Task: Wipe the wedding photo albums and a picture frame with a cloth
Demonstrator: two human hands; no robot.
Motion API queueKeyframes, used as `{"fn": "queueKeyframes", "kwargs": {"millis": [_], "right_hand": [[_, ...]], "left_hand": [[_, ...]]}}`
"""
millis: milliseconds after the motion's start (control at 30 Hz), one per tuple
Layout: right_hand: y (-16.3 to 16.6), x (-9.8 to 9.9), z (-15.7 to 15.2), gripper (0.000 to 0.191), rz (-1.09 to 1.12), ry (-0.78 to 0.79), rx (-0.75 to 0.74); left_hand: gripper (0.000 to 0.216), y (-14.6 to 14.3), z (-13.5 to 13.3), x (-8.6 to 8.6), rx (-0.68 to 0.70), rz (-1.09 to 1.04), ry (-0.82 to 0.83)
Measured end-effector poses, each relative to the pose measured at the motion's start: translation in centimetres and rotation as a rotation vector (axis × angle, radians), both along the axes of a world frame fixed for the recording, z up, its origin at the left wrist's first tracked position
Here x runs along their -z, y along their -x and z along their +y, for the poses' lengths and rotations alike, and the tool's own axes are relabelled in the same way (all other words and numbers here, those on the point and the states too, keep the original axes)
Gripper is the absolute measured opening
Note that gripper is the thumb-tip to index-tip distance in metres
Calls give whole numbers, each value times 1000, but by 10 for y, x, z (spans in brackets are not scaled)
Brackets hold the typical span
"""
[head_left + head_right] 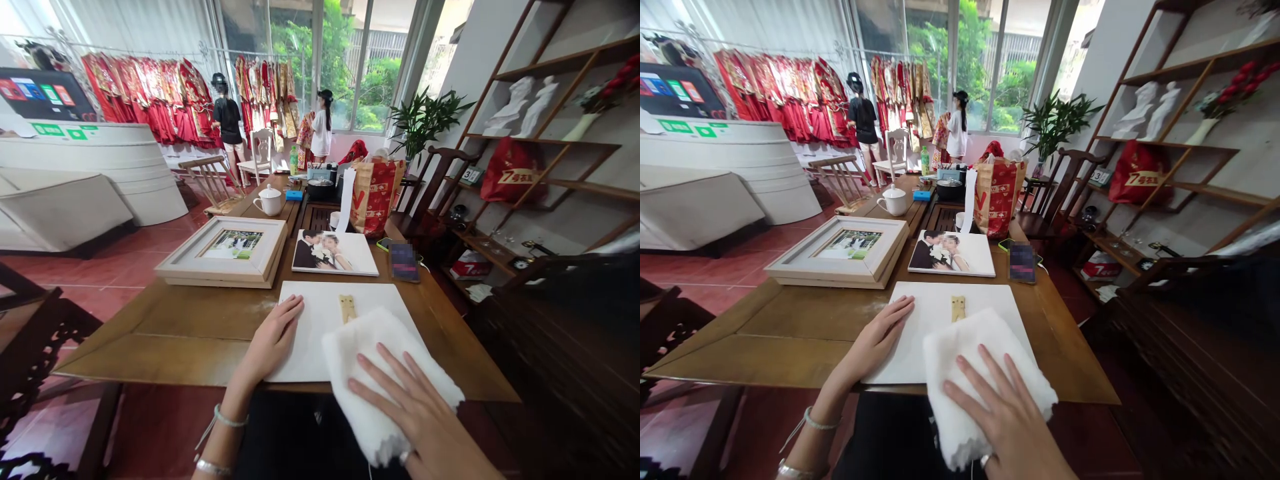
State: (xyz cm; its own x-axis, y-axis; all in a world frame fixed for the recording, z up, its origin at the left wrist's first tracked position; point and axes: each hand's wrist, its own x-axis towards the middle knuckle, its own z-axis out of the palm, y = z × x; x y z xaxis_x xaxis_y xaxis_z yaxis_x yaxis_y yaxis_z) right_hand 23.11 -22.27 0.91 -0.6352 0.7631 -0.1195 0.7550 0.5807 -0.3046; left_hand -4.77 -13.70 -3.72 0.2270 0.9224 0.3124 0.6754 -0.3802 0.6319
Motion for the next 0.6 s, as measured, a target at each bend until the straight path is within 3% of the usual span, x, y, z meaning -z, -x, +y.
{"fn": "queueKeyframes", "kwargs": {"millis": [133,267,467,600], "right_hand": [[-28,9,12,99,-23,-140,170],[-34,16,51,92,-64,-245,312],[-18,14,120,69,-64,-245,331],[-10,12,124,70,-57,-268,327]], "left_hand": [[41,-1,0,-1,-5,13,18],[41,0,-1,-1,-3,13,19],[41,0,-2,-3,-2,28,29],[41,-1,-2,-3,-5,33,27]]}}
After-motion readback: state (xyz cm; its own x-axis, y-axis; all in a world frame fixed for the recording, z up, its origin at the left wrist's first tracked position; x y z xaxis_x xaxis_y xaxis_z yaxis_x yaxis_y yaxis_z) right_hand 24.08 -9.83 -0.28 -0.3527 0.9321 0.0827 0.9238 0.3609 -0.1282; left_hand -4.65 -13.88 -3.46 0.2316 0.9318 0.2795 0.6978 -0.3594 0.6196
